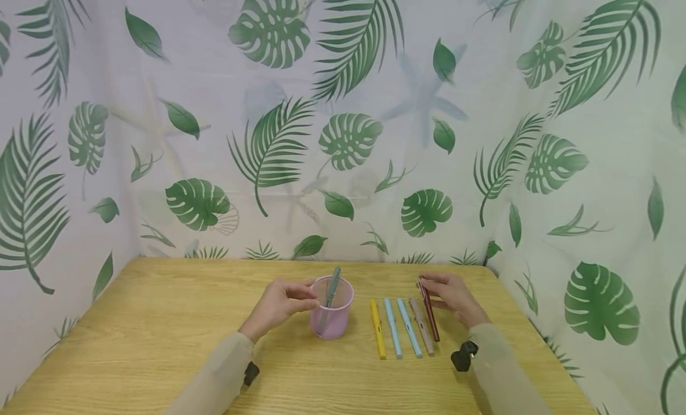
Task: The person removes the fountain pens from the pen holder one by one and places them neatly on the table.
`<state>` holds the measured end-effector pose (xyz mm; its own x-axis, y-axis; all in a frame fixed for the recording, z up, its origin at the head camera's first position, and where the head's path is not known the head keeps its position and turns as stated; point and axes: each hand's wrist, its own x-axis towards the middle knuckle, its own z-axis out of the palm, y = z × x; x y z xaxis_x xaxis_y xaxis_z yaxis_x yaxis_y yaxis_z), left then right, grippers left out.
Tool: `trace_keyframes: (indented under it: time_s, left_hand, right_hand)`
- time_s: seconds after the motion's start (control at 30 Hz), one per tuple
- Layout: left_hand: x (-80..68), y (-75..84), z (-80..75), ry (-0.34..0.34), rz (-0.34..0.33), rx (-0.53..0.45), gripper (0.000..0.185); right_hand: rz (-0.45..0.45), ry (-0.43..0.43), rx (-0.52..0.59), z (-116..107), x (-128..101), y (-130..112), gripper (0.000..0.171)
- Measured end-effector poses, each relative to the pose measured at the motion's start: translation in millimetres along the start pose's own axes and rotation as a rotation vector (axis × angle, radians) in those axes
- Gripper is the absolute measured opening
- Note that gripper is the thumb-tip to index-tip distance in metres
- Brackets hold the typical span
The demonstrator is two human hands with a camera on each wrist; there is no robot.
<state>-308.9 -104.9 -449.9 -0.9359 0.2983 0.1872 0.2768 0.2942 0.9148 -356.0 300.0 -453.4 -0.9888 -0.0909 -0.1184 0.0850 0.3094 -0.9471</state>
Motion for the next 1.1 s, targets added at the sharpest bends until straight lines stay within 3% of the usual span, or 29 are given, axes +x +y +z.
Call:
trace_keyframes:
  time_s: [0.23,0.83,1.1]
  left_hand:
    - [-0.5,2.5,0.0,0.008,-0.010,0.010,0.012]
    - [1.1,2.3,-1.2,0.003,0.002,0.014,0.017]
    - [2.1,1.0,-1.0,-0.004,0.010,0.016,0.014]
  right_hand:
    - [0.024,-0.008,-0.059,-2.7,0.6,1.9,0.051]
    - [0.080,-0.039,-0.187,-11.5,7.8,12.1,0.046]
    - [0.113,-0.036,-0.187,-15.4,10.2,20.0,0.042]
